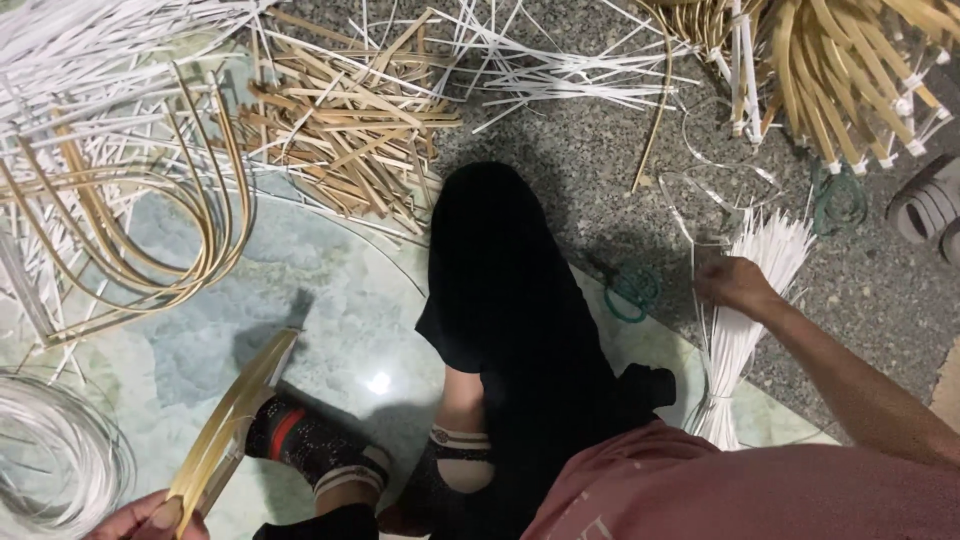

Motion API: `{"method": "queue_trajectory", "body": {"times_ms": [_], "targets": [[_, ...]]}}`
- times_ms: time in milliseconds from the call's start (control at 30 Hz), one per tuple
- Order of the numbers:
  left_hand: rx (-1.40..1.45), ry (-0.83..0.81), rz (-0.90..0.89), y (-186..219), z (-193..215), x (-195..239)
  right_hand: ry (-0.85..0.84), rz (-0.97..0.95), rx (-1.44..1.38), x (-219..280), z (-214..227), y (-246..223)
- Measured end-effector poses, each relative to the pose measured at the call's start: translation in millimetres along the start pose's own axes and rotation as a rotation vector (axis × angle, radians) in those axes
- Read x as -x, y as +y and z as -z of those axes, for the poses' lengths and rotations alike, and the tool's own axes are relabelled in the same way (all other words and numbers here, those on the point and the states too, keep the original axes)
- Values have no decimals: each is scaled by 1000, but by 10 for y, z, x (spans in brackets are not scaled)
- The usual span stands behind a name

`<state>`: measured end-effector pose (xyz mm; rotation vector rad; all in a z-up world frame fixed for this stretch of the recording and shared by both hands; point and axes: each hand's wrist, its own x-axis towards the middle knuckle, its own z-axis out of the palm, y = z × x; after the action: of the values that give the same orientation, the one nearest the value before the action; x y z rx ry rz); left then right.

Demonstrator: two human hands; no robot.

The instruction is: Assembling and securing thin bamboo strips into frames using tape and scissors.

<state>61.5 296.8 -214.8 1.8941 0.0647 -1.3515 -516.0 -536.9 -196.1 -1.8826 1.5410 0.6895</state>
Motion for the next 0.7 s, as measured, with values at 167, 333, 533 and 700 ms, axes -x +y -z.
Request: {"method": "queue_trajectory", "body": {"times_ms": [167,333,533,700], "targets": [[17,37,30,-56,-206,98,-164,70,-515,171,217,-366],[3,153,-17,880,-758,548,-249,17,-612,120,192,-427],[-66,186,72,760,-608,459,-329,59,-667,124,141,-383],[-66,100,-35,646,-595,452,-243,26,-497,406,211,-741]]}}
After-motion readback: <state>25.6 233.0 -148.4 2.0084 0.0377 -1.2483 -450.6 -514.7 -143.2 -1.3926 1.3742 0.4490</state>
